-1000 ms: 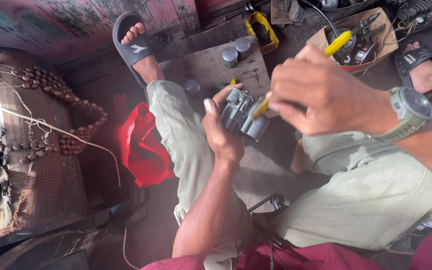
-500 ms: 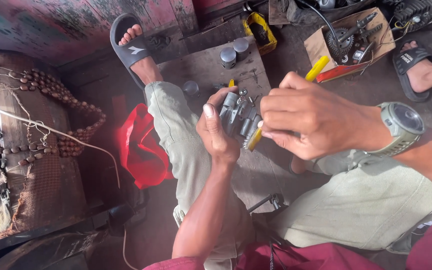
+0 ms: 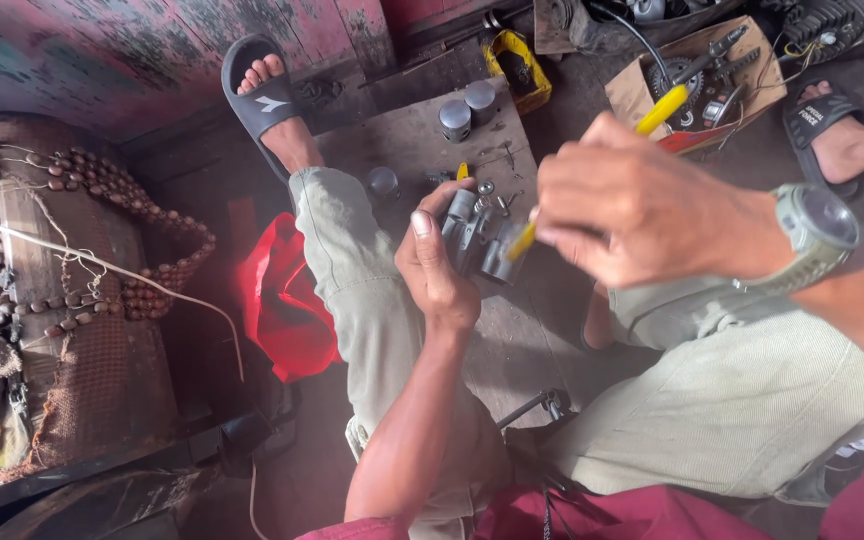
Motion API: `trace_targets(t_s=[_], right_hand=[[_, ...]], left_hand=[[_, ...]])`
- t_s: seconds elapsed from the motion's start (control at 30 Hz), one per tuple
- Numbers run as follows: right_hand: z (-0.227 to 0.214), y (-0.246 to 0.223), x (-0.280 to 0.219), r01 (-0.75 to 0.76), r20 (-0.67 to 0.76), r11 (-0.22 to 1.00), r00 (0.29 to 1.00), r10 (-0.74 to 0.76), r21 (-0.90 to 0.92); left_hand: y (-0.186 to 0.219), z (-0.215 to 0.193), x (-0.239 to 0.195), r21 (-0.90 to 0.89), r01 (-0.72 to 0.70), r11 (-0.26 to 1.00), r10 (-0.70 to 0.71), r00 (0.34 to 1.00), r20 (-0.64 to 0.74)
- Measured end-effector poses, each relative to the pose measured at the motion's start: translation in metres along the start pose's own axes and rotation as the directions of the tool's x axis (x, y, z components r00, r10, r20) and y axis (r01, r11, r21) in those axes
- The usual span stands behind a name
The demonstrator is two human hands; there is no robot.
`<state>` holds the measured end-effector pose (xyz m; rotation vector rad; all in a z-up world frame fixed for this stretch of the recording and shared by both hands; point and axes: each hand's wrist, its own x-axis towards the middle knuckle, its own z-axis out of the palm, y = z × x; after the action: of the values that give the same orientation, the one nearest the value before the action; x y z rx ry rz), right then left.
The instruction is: Cleaning and adjusting a motorcycle carburetor using a small hand tool while sitting on the floor.
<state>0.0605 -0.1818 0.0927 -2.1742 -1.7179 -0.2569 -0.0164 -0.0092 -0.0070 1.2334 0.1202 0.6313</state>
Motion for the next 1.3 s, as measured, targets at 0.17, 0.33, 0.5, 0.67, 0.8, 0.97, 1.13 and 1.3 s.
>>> trace_targets(t_s=[0.17, 0.33, 0.5, 0.67, 0.8, 0.97, 1.13, 1.3], right_hand=[[0.005, -0.009, 0.001, 0.083, 0.05, 0.995, 0.995, -0.085, 0.047], [0.001, -0.013, 0.0, 0.055, 0.04, 0.998, 0.998, -0.057, 0.039], [0.002, -0.005, -0.006, 0.047, 0.012, 0.998, 0.999, -0.048, 0.042], [-0.005, -0.02, -0.003, 0.07, -0.005, 0.991, 0.998, -0.07, 0.117], [-0.004, -0.007, -0.007, 0.029, -0.061, 0.998, 0.998, -0.025, 0.056], [0.001, -0.02, -0.005, 0.089, 0.045, 0.991, 0.995, -0.094, 0.101], [0.011, -0.009, -0.014, 0.036, 0.024, 0.999, 0.999, -0.036, -0.003], [0.0, -0.021, -0.01, 0.115, -0.022, 0.991, 0.993, -0.114, 0.068]], left_hand=[[-0.006, -0.004, -0.009, 0.03, -0.008, 1.0, 0.007, 0.999, 0.032], [0.0, 0.003, -0.008, -0.002, -0.01, 1.0, 0.01, 1.0, 0.025], [-0.003, 0.01, -0.004, -0.029, -0.057, 0.998, 0.057, 0.998, 0.002], [0.001, 0.012, 0.003, -0.02, -0.144, 0.989, 0.145, 0.989, 0.039], [0.006, 0.012, 0.007, 0.045, -0.212, 0.976, 0.211, 0.977, 0.023], [0.007, 0.012, -0.002, 0.061, -0.11, 0.992, 0.115, 0.99, -0.085], [0.001, 0.006, -0.016, 0.022, -0.074, 0.997, 0.077, 0.986, -0.147], [0.008, 0.012, -0.023, 0.096, -0.091, 0.991, 0.103, 0.987, -0.123]])
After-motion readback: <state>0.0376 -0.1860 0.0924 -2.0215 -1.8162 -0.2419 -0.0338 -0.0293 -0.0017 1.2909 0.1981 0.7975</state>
